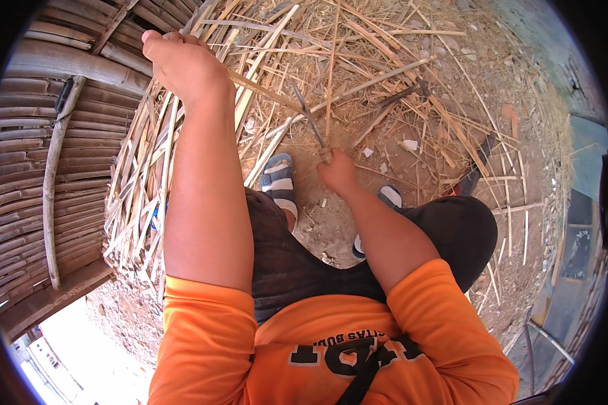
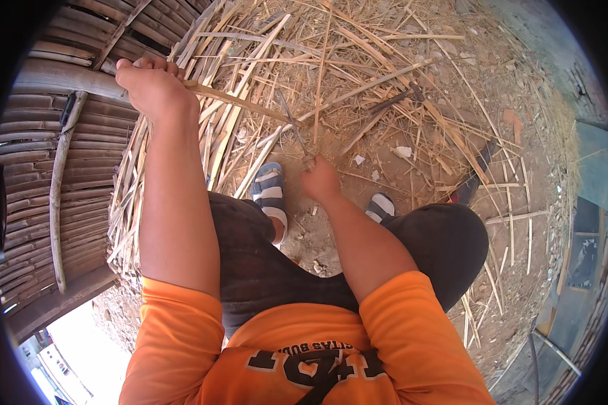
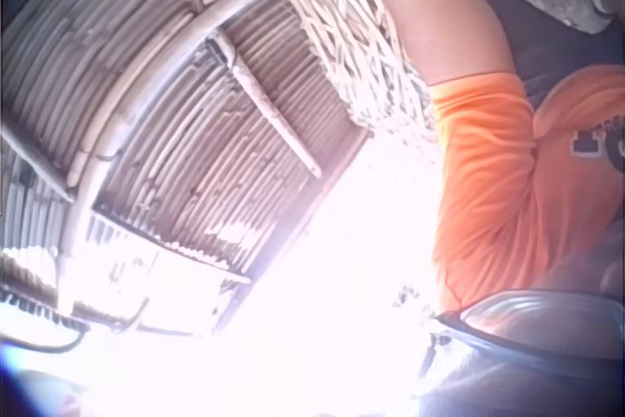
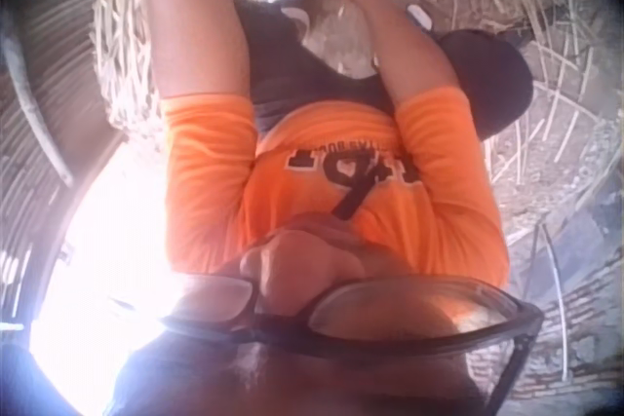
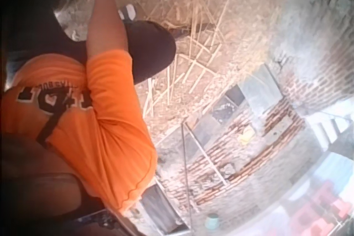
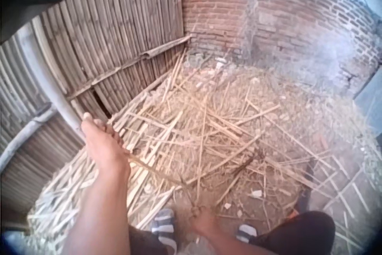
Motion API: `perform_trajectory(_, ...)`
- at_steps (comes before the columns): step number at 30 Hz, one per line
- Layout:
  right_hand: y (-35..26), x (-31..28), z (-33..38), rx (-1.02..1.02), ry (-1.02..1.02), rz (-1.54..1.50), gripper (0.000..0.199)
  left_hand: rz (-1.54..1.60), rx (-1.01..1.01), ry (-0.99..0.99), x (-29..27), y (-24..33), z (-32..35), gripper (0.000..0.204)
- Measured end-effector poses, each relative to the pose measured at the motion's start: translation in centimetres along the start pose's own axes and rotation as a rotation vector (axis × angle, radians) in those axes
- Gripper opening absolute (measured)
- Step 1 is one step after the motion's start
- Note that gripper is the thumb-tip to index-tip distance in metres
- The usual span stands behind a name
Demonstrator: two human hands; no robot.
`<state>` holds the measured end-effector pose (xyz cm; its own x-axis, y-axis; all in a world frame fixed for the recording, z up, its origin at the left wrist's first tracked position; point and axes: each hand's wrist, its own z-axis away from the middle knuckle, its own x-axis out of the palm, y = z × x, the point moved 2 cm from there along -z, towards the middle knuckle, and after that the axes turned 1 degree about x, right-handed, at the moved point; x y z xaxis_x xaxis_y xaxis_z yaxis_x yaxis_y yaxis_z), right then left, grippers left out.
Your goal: The person uses a large knife to shave thin strips of wood from a larger piece while sitting on the ground.
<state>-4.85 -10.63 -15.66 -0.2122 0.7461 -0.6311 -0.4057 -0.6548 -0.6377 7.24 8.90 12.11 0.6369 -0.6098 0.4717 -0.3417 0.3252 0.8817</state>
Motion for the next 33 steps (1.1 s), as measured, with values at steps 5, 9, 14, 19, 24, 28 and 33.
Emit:
perform_trajectory(5,-5.6,-3.5,1.0,-0.154,0.261,-0.254,0.032,-0.033,0.045,-0.047,-0.1,0.0,0.3,0.040)
perform_trajectory(9,-6.4,-4.2,1.2,-0.288,0.389,-0.392,0.030,-0.011,0.049,-0.068,-0.3,-0.5,0.1,0.038)
perform_trajectory(14,0.6,0.2,1.2,0.094,0.025,0.139,0.038,-0.014,0.065,-0.016,-0.2,-0.5,0.4,0.038)
perform_trajectory(19,5.2,0.8,-0.2,0.135,-0.051,0.164,0.047,0.015,0.023,-0.085,0.0,-0.3,0.9,0.042)
perform_trajectory(24,1.5,0.3,0.0,0.041,0.166,-0.043,0.045,0.005,0.027,-0.118,0.4,-0.6,0.8,0.042)
perform_trajectory(28,-5.8,-2.6,0.5,-0.175,0.255,-0.254,0.045,-0.014,0.040,-0.120,0.2,-0.5,0.8,0.041)
perform_trajectory(33,-4.7,-1.3,1.0,-0.191,0.222,-0.190,0.043,0.009,0.038,-0.081,-0.2,-0.6,0.1,0.038)
